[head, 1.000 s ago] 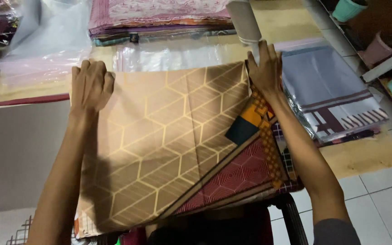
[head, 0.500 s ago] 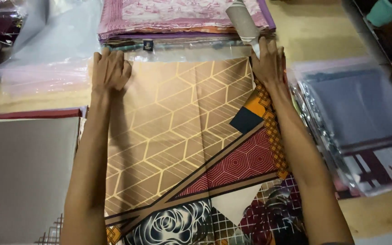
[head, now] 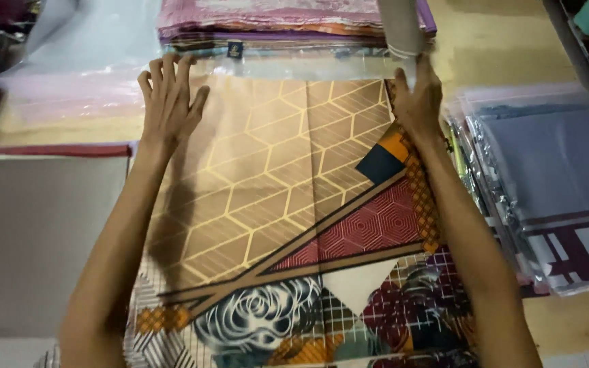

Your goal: Using a lint roller to remove lint and debris from a piece of patterned fabric on a work table.

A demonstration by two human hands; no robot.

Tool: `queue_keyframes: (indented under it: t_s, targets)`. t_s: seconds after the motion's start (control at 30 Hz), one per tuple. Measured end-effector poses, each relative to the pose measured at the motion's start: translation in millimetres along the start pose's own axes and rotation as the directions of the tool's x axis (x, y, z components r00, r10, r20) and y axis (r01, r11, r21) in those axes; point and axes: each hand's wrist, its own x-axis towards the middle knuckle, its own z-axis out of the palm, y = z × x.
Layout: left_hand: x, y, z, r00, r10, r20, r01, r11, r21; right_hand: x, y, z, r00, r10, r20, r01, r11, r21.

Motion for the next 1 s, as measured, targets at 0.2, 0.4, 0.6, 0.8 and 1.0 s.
queue_keyframes:
  t_s: [0.2, 0.4, 0.6, 0.8, 1.0]
  targets:
    - [-80.1, 29.7, -129.0, 0.961, -0.099, 0.260, 0.220, 0.842, -0.492, -64.9, -71.3, -66.6, 0.998, 0.025, 0.064, -0.026, 0.999, 0.020]
    - [-171.7, 88.6, -219.0, 0.814, -0.078, 0.576, 0.400, 0.794, -0.458, -142.9, -60.1, -127.5, 0.957, 0.199, 0.209, -0.195, 0.980, -0.040]
    - [-247.1, 175.7, -244.8, 0.642, -0.002, 0.767, 0.375, 0.873, -0.312, -196.3, -70.9, -174.1, 0.805, 0.537, 0.251, -0.526, 0.843, -0.118]
    - [-313.7, 190.5, -206.9, 0.869, 0.340, 0.360, -0.260, 0.932, -0.254, -257.1, -127.2, -202.3, 0.790, 0.608, 0.084, -0.593, 0.791, -0.148]
    - [-331.7, 181.1, -219.5, 0.883, 0.292, 0.368, -0.250, 0.955, -0.159, -322.6, -128.5, -219.6, 0.592, 0.806, -0.001, -0.780, 0.572, -0.255]
